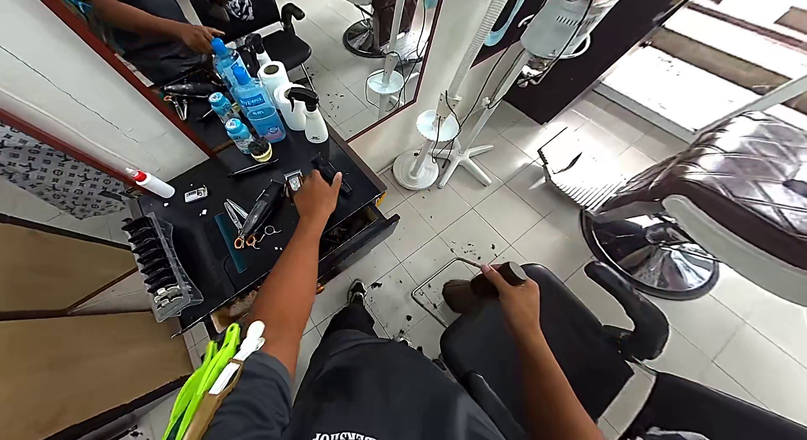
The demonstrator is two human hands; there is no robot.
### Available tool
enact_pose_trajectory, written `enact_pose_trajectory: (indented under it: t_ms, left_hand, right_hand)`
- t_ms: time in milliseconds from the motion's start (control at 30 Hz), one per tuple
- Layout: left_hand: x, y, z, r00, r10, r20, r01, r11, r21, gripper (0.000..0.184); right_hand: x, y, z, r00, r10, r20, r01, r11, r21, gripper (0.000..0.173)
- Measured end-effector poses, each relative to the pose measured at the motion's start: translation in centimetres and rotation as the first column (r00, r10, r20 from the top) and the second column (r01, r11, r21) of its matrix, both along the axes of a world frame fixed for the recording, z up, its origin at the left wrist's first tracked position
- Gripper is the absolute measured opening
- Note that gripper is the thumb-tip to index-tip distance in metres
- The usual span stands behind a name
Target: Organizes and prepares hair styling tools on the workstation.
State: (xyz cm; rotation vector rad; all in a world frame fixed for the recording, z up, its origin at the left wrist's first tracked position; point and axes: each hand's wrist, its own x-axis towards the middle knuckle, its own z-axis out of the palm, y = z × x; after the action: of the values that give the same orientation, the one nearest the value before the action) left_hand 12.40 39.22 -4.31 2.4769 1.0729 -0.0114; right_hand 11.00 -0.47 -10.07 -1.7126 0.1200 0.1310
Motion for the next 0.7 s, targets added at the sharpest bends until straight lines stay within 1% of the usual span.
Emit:
enact_pose_trajectory:
  t_ms: [67,100,133,167,200,300,400,433,500,600,633,700]
  left_hand:
    - [3.0,-0.1,-1.2,0.994,0.108,-0.033,-0.112,0.984,-0.141,0.084]
    - [4.2,0.0,-1.9,0.987,0.155,-0.05,-0.161,0.969,-0.185,0.09]
    - [5.2,0.1,-2.6,0.98,0.185,-0.076,-0.197,0.958,-0.208,0.095]
    - [5.9,0.4,-3.1,0.975,0.201,-0.096,-0.218,0.951,-0.22,0.096]
    - [6.4,0.8,-3.5,0.972,0.205,-0.111,-0.226,0.947,-0.228,0.094]
    - [7.0,2.3,-3.9,0.974,0.181,-0.136,-0.208,0.953,-0.219,0.077]
    - [6.4,3.2,-3.6,0.982,0.145,-0.12,-0.169,0.961,-0.221,0.073]
    - [6.2,3.5,-3.6,0.986,0.14,-0.091,-0.158,0.958,-0.238,0.071]
    - [5.7,4.0,-4.0,0.991,0.13,0.019,-0.118,0.943,-0.311,0.064]
    - [4.2,3.7,-4.2,0.963,0.104,0.248,0.024,0.885,-0.466,0.056]
    - [3.4,3.3,-4.0,0.939,0.089,0.332,0.085,0.877,-0.473,0.053]
    - [1.9,2.3,-3.3,0.878,0.034,0.478,0.185,0.896,-0.404,0.052]
  right_hand:
    - [1.7,2.3,0.4,0.999,0.037,0.029,-0.037,0.999,0.009,0.009]
    - [2.5,3.5,0.9,0.997,0.056,0.049,-0.056,0.998,0.011,0.009]
    - [3.3,4.8,1.5,0.995,0.073,0.071,-0.074,0.997,0.014,0.01]
    - [3.8,6.0,2.0,0.992,0.087,0.095,-0.09,0.996,0.021,0.009]
    - [4.4,7.1,2.6,0.988,0.103,0.117,-0.108,0.994,0.034,0.008]
    - [5.8,9.6,3.9,0.976,0.141,0.165,-0.153,0.986,0.065,0.006]
    - [7.3,11.4,4.5,0.965,0.167,0.203,-0.185,0.98,0.074,0.007]
    - [7.9,12.0,4.6,0.96,0.18,0.215,-0.2,0.977,0.076,0.007]
    - [8.9,13.2,5.1,0.951,0.205,0.233,-0.229,0.97,0.085,0.007]
    - [10.3,15.2,6.4,0.925,0.258,0.278,-0.289,0.954,0.076,0.008]
    - [10.7,15.8,6.9,0.911,0.276,0.306,-0.312,0.947,0.073,0.009]
    - [11.4,17.0,8.2,0.874,0.284,0.395,-0.342,0.936,0.084,0.012]
